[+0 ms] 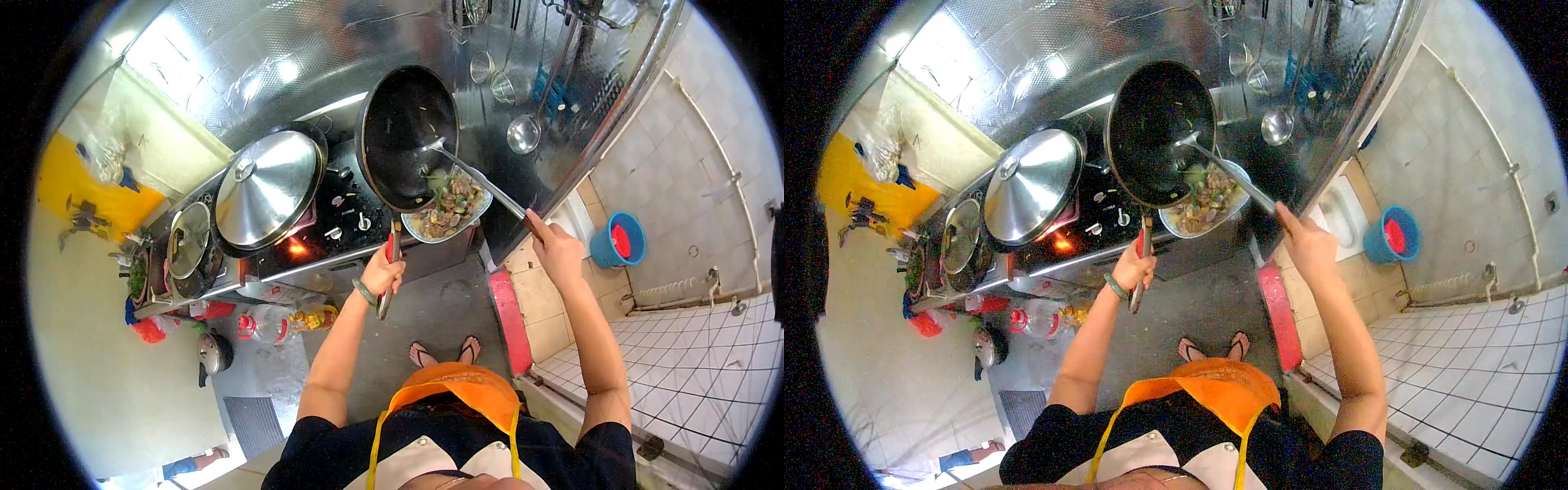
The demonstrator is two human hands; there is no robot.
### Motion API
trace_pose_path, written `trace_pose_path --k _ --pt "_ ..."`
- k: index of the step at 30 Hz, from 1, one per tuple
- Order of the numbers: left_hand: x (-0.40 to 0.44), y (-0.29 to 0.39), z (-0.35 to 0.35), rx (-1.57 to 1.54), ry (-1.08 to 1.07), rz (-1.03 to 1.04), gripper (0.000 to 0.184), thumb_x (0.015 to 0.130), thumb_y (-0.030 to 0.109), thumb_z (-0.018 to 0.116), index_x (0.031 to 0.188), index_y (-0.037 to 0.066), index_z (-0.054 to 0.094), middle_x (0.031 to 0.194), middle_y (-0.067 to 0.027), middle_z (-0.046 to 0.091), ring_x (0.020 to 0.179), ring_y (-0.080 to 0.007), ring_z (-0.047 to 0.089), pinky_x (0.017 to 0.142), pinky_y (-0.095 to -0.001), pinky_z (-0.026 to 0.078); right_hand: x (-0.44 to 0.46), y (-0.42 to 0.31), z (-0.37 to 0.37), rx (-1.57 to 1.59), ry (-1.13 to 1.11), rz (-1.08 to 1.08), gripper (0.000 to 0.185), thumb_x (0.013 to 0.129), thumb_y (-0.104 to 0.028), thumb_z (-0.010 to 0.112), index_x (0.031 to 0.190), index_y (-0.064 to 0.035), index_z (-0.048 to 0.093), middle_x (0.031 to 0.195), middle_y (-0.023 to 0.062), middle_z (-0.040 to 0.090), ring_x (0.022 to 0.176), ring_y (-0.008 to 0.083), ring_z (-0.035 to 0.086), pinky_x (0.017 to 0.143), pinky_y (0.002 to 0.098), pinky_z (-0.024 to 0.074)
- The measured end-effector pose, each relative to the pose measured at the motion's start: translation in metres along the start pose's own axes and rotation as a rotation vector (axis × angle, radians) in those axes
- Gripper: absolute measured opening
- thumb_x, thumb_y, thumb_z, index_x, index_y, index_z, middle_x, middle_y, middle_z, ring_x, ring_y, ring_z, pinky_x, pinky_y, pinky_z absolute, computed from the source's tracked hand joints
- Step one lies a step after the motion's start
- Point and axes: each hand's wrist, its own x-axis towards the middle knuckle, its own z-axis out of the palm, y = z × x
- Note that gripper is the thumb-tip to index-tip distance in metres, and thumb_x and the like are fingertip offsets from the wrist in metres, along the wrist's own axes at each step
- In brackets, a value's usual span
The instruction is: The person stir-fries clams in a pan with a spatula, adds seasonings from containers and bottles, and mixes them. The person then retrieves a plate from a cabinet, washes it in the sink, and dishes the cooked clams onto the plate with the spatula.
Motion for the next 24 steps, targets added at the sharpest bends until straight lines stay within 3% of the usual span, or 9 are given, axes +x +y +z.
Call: trace_pose_path --k 10,17,20,24 --pt "-0.005 0.000 -0.005 0.017 0.015 -0.015 0.024 0.081 0.000 0.054 0.096 0.006 0.036 0.059 -0.0048 0.044 0.036 -0.0157 0.044 0.034 -0.0315 0.039 -0.036 0.026 -0.040 -0.198 -0.104 -0.092 0.050 0.072 -0.013 0.063 0.119 -0.0300 0.061 0.063 0.0048 0.051 0.053 0.0234 0.056 0.047 0.0364 0.0458" --pt "-0.003 0.003 -0.005 0.041 0.022 -0.014 0.025 0.080 0.001 0.054 0.096 0.006 0.036 0.058 -0.0048 0.044 0.036 -0.0151 0.044 0.033 -0.0306 0.039 -0.037 0.023 -0.046 0.007 -0.031 -0.055 0.045 0.073 -0.017 0.066 0.117 -0.0265 0.062 0.062 0.0068 0.053 0.054 0.0252 0.058 0.048 0.0373 0.0453" --pt "-0.003 0.001 -0.007 -0.015 0.026 -0.002 0.026 0.078 0.000 0.054 0.097 0.004 0.037 0.059 -0.0048 0.044 0.035 -0.0152 0.045 0.031 -0.0297 0.037 -0.027 0.009 -0.050 0.034 -0.182 -0.024 0.047 0.072 -0.011 0.067 0.118 -0.0227 0.063 0.067 0.0088 0.058 0.057 0.0255 0.058 0.053 0.0343 0.0467" --pt "-0.003 0.000 -0.009 -0.041 0.013 0.011 0.026 0.078 0.000 0.054 0.098 0.004 0.037 0.059 -0.0050 0.045 0.035 -0.0151 0.045 0.031 -0.0295 0.038 -0.032 0.023 -0.052 -0.003 -0.164 -0.058 0.045 0.072 -0.012 0.067 0.115 -0.0240 0.064 0.064 0.0078 0.055 0.055 0.0251 0.057 0.050 0.0354 0.0456"
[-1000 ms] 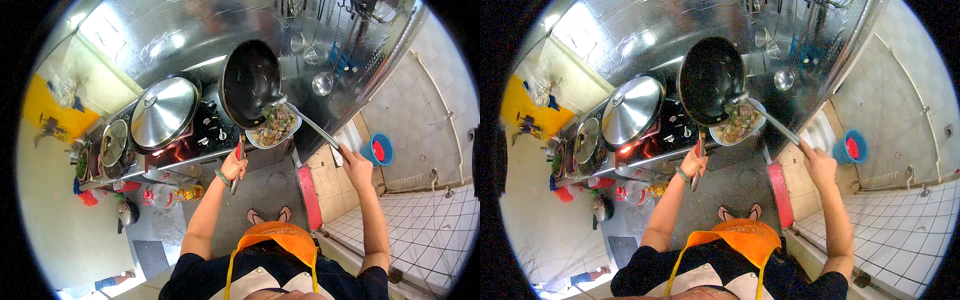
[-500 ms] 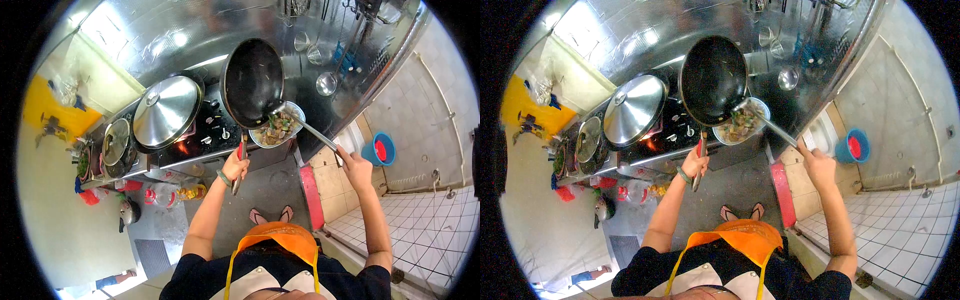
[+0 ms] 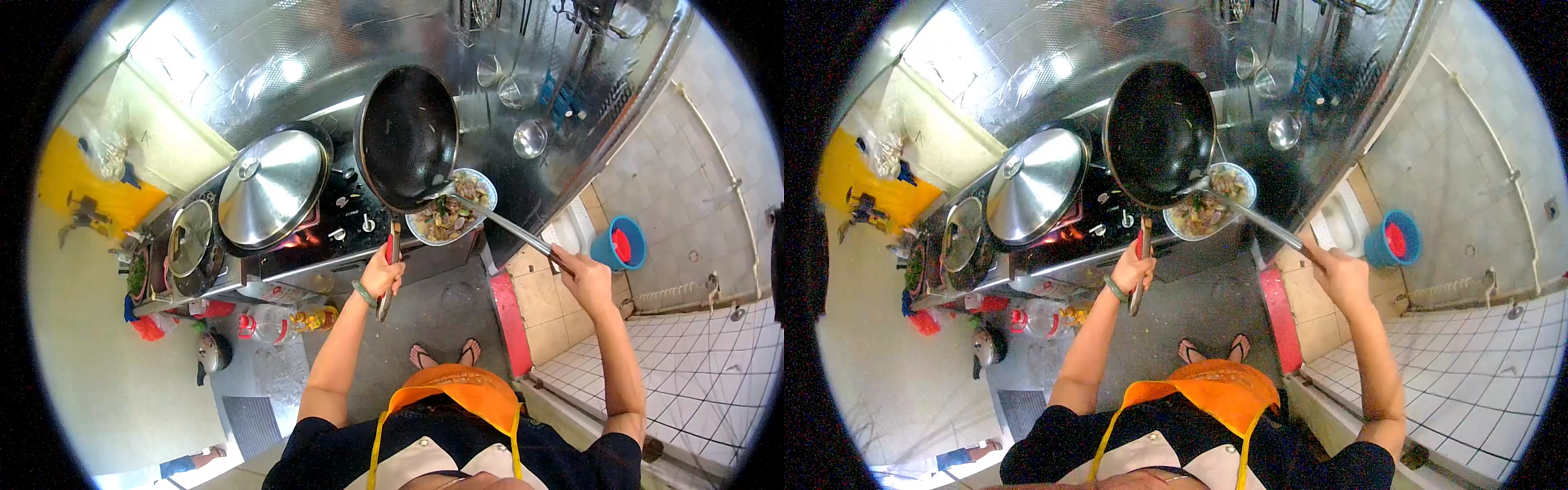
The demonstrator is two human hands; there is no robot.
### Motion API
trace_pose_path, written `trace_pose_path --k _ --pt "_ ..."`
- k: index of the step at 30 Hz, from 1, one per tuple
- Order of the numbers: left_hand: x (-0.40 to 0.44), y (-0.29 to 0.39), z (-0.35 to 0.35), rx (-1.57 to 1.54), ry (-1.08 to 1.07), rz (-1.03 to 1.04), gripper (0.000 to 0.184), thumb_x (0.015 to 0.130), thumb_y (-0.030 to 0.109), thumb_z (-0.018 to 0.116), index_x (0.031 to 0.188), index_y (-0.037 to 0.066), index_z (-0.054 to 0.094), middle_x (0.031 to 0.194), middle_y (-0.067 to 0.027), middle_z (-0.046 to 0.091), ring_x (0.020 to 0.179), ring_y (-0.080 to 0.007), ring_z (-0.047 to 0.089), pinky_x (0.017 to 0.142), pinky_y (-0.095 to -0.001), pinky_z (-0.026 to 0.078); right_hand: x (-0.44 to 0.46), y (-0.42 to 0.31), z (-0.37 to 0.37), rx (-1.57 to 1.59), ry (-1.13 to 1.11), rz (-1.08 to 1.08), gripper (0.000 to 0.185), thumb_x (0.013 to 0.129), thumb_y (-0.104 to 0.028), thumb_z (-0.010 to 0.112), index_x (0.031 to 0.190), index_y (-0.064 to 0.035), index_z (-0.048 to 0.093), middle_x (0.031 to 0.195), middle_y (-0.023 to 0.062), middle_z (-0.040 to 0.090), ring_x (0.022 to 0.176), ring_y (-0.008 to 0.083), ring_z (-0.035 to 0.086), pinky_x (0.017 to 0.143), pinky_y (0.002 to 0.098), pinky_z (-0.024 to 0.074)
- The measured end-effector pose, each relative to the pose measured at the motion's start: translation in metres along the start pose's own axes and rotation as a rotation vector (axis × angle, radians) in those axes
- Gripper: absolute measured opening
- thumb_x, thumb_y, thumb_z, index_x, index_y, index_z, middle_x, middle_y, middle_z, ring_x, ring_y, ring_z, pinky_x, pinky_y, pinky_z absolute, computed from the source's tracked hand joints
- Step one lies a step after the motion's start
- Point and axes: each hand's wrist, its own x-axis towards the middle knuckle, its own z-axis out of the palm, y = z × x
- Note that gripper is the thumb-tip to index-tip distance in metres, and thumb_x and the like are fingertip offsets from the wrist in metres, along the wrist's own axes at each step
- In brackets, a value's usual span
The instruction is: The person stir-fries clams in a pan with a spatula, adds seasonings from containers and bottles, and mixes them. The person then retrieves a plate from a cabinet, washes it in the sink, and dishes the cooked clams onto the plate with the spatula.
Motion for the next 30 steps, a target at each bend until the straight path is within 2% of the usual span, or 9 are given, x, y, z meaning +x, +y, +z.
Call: trace_pose_path --k 5,7,9,13,19,22,25,28,30 --pt "-0.002 0.006 0.001 0.045 0.030 0.004 0.027 0.079 0.001 0.055 0.099 0.004 0.037 0.059 -0.0052 0.045 0.035 -0.0155 0.045 0.032 -0.0304 0.039 -0.011 0.018 -0.021 -0.090 0.023 -0.001 0.044 0.073 -0.015 0.067 0.115 -0.0262 0.064 0.065 0.0065 0.055 0.054 0.0249 0.057 0.049 0.0365 0.0451" --pt "-0.001 0.003 0.000 0.052 0.013 0.006 0.024 0.080 0.001 0.055 0.096 0.006 0.036 0.059 -0.0050 0.045 0.036 -0.0160 0.045 0.034 -0.0313 0.040 -0.010 0.015 -0.010 -0.076 0.064 0.017 0.046 0.072 -0.014 0.066 0.116 -0.0265 0.063 0.065 0.0066 0.055 0.055 0.0252 0.058 0.049 0.0367 0.0456" --pt "0.001 0.002 0.001 0.024 0.025 0.013 0.028 0.079 0.001 0.055 0.100 0.004 0.036 0.060 -0.0055 0.046 0.035 -0.0159 0.045 0.033 -0.0312 0.039 0.000 0.008 0.008 -0.068 0.128 0.020 0.047 0.073 -0.014 0.066 0.118 -0.0276 0.062 0.065 0.0067 0.055 0.055 0.0254 0.058 0.049 0.0368 0.0461" --pt "0.000 0.009 0.006 0.021 0.023 0.003 0.026 0.080 0.002 0.056 0.095 0.006 0.036 0.058 -0.0050 0.044 0.036 -0.0160 0.045 0.033 -0.0313 0.040 0.011 -0.006 0.021 -0.141 0.122 0.028 0.051 0.074 -0.013 0.064 0.120 -0.0320 0.060 0.066 0.0061 0.055 0.053 0.0252 0.057 0.047 0.0366 0.0461" --pt "0.001 0.014 0.008 -0.059 0.015 0.010 0.028 0.078 0.001 0.057 0.096 0.007 0.036 0.058 -0.0056 0.044 0.035 -0.0166 0.045 0.032 -0.0315 0.039 -0.025 0.011 -0.006 -0.200 0.055 0.031 0.050 0.075 -0.014 0.065 0.121 -0.0293 0.060 0.067 0.0056 0.057 0.053 0.0241 0.057 0.047 0.0352 0.0453" --pt "0.008 0.018 0.009 -0.154 0.010 0.039 0.028 0.078 -0.001 0.056 0.097 0.005 0.037 0.060 -0.0058 0.044 0.035 -0.0165 0.044 0.032 -0.0315 0.039 -0.040 0.012 0.002 -0.049 0.074 0.130 0.052 0.075 -0.011 0.066 0.124 -0.0277 0.059 0.071 0.0098 0.061 0.056 0.0204 0.058 0.047 0.0320 0.0435" --pt "0.018 0.018 0.004 -0.316 -0.064 0.055 0.027 0.079 0.000 0.057 0.097 0.006 0.038 0.060 -0.0058 0.045 0.038 -0.0162 0.045 0.033 -0.0322 0.040 -0.061 0.015 0.037 0.388 0.102 0.273 0.052 0.078 -0.007 0.063 0.128 -0.0177 0.056 0.072 0.0066 0.064 0.055 0.0141 0.056 0.047 0.0275 0.0402" --pt "0.026 0.020 0.004 -0.460 -0.128 0.026 0.022 0.083 0.003 0.052 0.101 0.009 0.043 0.061 -0.0034 0.044 0.040 -0.0147 0.044 0.036 -0.0322 0.041 -0.072 -0.006 0.042 1.008 -0.052 0.749 0.049 0.080 -0.004 0.058 0.129 -0.0046 0.054 0.069 -0.0006 0.058 0.051 0.0068 0.046 0.044 0.0219 0.0342" --pt "0.036 0.016 0.006 -0.575 -0.186 0.054 0.020 0.085 0.005 0.052 0.104 0.008 0.044 0.061 -0.0024 0.044 0.040 -0.0142 0.043 0.036 -0.0319 0.040 -0.076 -0.022 0.035 1.218 -0.081 0.907 0.050 0.079 -0.002 0.057 0.129 -0.0016 0.052 0.068 -0.0039 0.050 0.050 0.0039 0.041 0.041 0.0199 0.0291"
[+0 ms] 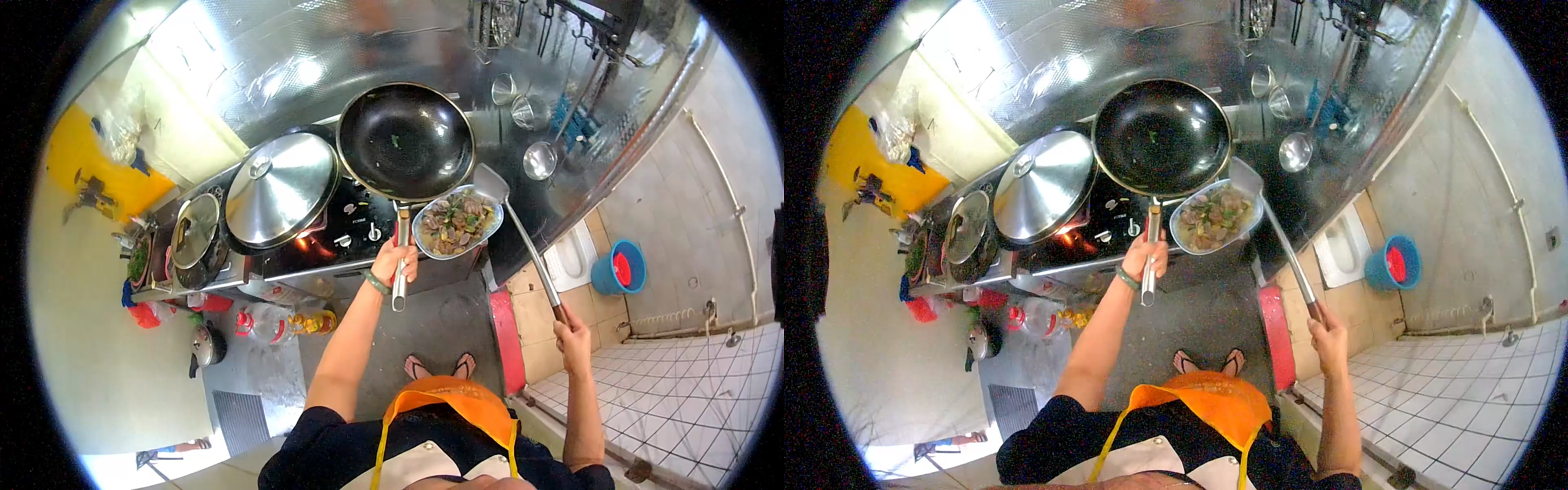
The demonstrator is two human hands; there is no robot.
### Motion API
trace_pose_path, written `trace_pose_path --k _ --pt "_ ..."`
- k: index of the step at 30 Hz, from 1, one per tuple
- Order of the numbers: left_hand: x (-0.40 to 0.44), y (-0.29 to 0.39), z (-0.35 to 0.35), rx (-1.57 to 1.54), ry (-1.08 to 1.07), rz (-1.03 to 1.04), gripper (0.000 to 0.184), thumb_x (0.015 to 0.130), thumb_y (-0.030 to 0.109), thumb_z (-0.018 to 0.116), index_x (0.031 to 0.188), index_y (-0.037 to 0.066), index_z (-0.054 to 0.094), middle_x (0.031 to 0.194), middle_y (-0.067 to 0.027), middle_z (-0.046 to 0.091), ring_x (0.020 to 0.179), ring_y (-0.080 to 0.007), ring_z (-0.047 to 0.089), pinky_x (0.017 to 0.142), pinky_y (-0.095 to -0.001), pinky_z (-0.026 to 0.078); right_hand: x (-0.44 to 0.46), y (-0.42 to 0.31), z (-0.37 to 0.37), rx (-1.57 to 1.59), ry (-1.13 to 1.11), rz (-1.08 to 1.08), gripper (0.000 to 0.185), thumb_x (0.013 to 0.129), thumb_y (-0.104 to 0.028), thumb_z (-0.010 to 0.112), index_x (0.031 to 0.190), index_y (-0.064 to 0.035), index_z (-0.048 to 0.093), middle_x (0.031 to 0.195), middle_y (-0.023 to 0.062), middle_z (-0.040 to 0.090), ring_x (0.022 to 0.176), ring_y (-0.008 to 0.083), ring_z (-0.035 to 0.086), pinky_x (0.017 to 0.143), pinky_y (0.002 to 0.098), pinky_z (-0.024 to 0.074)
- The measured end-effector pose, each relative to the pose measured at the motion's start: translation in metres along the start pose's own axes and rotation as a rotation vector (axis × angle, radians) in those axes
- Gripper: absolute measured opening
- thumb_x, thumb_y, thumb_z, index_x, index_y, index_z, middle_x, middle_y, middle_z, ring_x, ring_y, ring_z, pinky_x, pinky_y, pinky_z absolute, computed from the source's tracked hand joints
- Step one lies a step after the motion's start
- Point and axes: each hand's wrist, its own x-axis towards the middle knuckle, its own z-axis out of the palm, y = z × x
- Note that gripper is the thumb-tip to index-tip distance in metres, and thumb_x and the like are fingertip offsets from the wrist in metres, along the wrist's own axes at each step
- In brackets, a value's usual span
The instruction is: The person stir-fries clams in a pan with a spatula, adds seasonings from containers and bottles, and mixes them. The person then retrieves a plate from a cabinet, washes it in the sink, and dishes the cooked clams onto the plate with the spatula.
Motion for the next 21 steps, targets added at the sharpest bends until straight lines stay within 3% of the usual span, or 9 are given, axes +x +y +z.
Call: trace_pose_path --k 2,5,17,21 --pt "0.015 -0.005 -0.001 -0.061 -0.038 0.023 0.017 0.088 0.007 0.053 0.103 0.008 0.046 0.062 -0.0012 0.044 0.041 -0.0138 0.044 0.037 -0.0316 0.040 -0.007 0.006 0.002 0.168 -0.006 0.115 0.053 0.080 0.000 0.054 0.132 0.0000 0.047 0.068 -0.0042 0.046 0.045 0.0014 0.032 0.038 0.0164 0.0221" --pt "0.032 -0.011 -0.006 -0.144 -0.082 0.000 0.016 0.089 0.009 0.053 0.104 0.008 0.049 0.064 0.0000 0.043 0.045 -0.0129 0.045 0.040 -0.0309 0.041 -0.015 0.012 0.003 0.219 0.016 0.123 0.053 0.081 0.001 0.053 0.133 -0.0005 0.046 0.067 -0.0045 0.045 0.044 0.0013 0.031 0.037 0.0163 0.0224" --pt "0.064 -0.022 -0.015 -0.361 -0.153 -0.033 0.016 0.089 0.010 0.054 0.105 0.010 0.050 0.064 0.0031 0.044 0.048 -0.0110 0.044 0.041 -0.0280 0.040 -0.032 0.018 0.002 0.311 0.035 0.139 0.053 0.080 0.001 0.055 0.132 0.0017 0.046 0.072 -0.0032 0.047 0.050 0.0018 0.036 0.039 0.0160 0.0261" --pt "0.061 -0.003 -0.018 -0.270 -0.116 -0.066 0.020 0.088 0.012 0.054 0.106 0.009 0.047 0.066 0.0016 0.046 0.049 -0.0112 0.045 0.042 -0.0271 0.040 -0.031 0.019 0.001 0.257 0.038 0.130 0.052 0.080 0.002 0.054 0.132 0.0014 0.046 0.071 -0.0033 0.047 0.050 0.0014 0.036 0.039 0.0158 0.0255"
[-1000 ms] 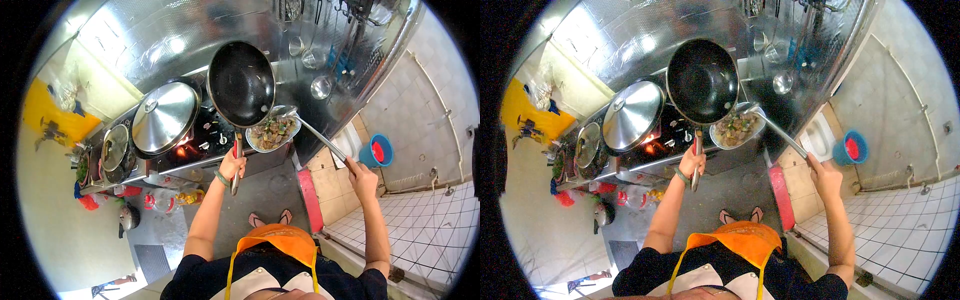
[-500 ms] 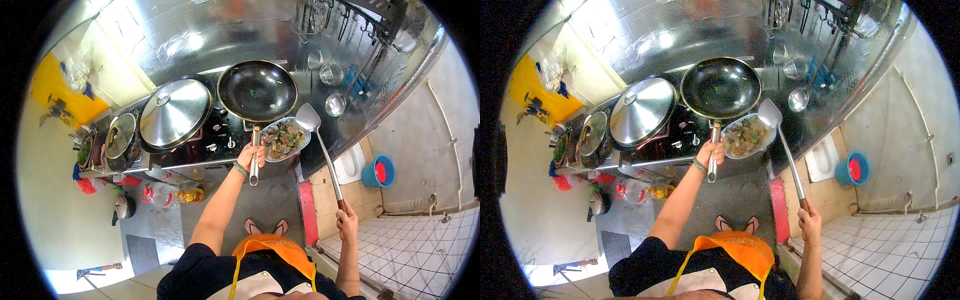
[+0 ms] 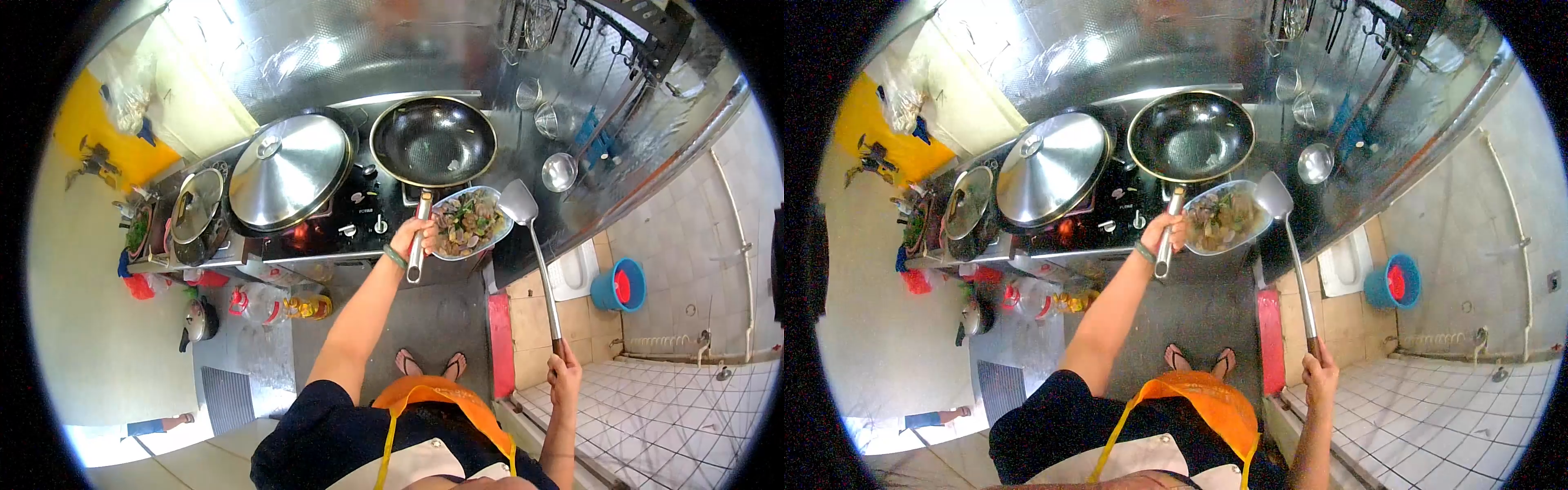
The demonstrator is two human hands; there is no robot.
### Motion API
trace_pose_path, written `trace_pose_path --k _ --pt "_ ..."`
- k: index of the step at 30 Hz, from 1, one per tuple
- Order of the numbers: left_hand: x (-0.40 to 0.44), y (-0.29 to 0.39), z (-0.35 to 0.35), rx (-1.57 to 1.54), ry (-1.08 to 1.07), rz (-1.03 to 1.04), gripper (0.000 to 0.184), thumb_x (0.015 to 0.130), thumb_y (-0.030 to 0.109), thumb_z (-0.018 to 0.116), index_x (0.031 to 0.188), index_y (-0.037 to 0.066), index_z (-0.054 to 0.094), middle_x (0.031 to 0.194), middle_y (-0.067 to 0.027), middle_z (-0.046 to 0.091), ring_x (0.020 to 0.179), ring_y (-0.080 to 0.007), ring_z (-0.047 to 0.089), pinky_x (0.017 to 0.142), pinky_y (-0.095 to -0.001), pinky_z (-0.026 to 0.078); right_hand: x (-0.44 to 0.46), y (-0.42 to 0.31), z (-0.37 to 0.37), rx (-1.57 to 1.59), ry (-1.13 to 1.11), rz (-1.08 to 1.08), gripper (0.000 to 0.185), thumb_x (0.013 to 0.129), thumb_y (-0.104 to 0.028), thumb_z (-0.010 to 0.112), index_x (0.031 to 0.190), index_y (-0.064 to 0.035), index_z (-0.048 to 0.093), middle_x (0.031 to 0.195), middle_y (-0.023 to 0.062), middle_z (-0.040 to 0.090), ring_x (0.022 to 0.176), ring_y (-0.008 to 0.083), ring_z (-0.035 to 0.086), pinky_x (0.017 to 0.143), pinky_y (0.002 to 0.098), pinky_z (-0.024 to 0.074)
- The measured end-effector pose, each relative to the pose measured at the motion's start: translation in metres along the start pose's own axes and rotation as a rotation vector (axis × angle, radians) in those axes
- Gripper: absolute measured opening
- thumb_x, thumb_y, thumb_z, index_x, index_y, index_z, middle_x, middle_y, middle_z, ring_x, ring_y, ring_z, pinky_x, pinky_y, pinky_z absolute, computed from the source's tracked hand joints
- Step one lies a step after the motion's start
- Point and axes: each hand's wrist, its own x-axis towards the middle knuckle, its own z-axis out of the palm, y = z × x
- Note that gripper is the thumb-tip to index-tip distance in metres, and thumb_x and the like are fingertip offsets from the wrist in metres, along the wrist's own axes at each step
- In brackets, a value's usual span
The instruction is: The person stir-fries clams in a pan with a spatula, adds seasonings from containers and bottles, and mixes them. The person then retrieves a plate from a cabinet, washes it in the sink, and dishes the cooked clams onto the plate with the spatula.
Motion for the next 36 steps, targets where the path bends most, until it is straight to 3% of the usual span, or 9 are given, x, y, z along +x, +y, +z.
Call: trace_pose_path --k 4,15,18,24,26,29,33,36 --pt "-0.002 0.008 0.002 0.204 0.162 -0.009 0.018 0.087 0.015 0.055 0.102 0.009 0.048 0.068 -0.0011 0.050 0.048 -0.0131 0.048 0.044 -0.0273 0.044 0.004 0.005 0.001 -0.019 0.001 0.009 0.051 0.081 0.001 0.055 0.131 0.0016 0.048 0.070 -0.0035 0.046 0.049 0.0014 0.035 0.040 0.0163 0.0256" --pt "-0.001 0.014 -0.009 0.164 0.147 0.002 0.020 0.088 0.020 0.052 0.103 0.006 0.050 0.073 -0.0024 0.053 0.051 -0.0144 0.051 0.045 -0.0286 0.044 0.006 0.008 0.011 -0.013 -0.029 -0.017 0.051 0.081 -0.001 0.056 0.132 0.0020 0.047 0.070 -0.0040 0.046 0.049 0.0014 0.034 0.041 0.0163 0.0252" --pt "-0.006 0.014 -0.010 0.175 0.158 -0.004 0.025 0.089 0.025 0.052 0.106 0.007 0.050 0.073 -0.0030 0.051 0.051 -0.0132 0.049 0.044 -0.0260 0.042 0.009 0.017 0.006 0.013 -0.022 -0.017 0.051 0.082 0.000 0.056 0.132 0.0011 0.046 0.074 -0.0029 0.048 0.052 0.0014 0.036 0.041 0.0163 0.0263" --pt "-0.020 0.012 0.013 0.063 0.272 0.062 0.040 0.092 0.039 0.045 0.111 0.004 0.050 0.076 -0.0047 0.054 0.053 -0.0155 0.052 0.048 -0.0274 0.048 0.011 0.021 0.005 0.023 -0.002 0.004 0.052 0.082 0.002 0.054 0.133 0.0005 0.046 0.078 -0.0020 0.049 0.056 0.0017 0.039 0.041 0.0161 0.0276" --pt "-0.020 0.007 -0.009 -0.002 0.252 0.021 0.052 0.093 0.051 0.039 0.113 0.004 0.052 0.081 -0.0082 0.057 0.059 -0.0202 0.055 0.055 -0.0331 0.052 0.013 0.019 0.007 0.019 0.025 0.008 0.052 0.081 0.003 0.054 0.133 0.0007 0.046 0.078 -0.0021 0.049 0.055 0.0017 0.039 0.041 0.0160 0.0277" --pt "-0.035 -0.006 -0.017 0.084 0.367 0.019 0.060 0.094 0.056 0.033 0.113 0.003 0.053 0.083 -0.0088 0.061 0.064 -0.0219 0.062 0.057 -0.0359 0.054 0.017 0.016 0.009 0.015 0.053 -0.013 0.052 0.081 0.004 0.052 0.133 0.0007 0.046 0.077 -0.0021 0.049 0.054 0.0016 0.038 0.041 0.0161 0.0279" --pt "-0.044 -0.019 -0.012 0.011 0.173 0.097 0.060 0.096 0.055 0.028 0.115 0.004 0.052 0.082 -0.0088 0.062 0.058 -0.0197 0.061 0.050 -0.0294 0.052 0.019 -0.010 0.019 -0.015 0.041 -0.075 0.054 0.079 0.005 0.051 0.132 0.0013 0.046 0.076 -0.0017 0.050 0.051 0.0018 0.036 0.041 0.0166 0.0280" --pt "-0.045 -0.026 -0.012 0.030 0.206 0.088 0.062 0.095 0.056 0.026 0.117 0.004 0.050 0.082 -0.0095 0.062 0.055 -0.0209 0.061 0.048 -0.0305 0.052 0.032 -0.034 0.042 -0.115 0.014 -0.138 0.054 0.079 0.002 0.053 0.132 0.0026 0.046 0.074 -0.0022 0.049 0.051 0.0022 0.036 0.042 0.0174 0.0273"
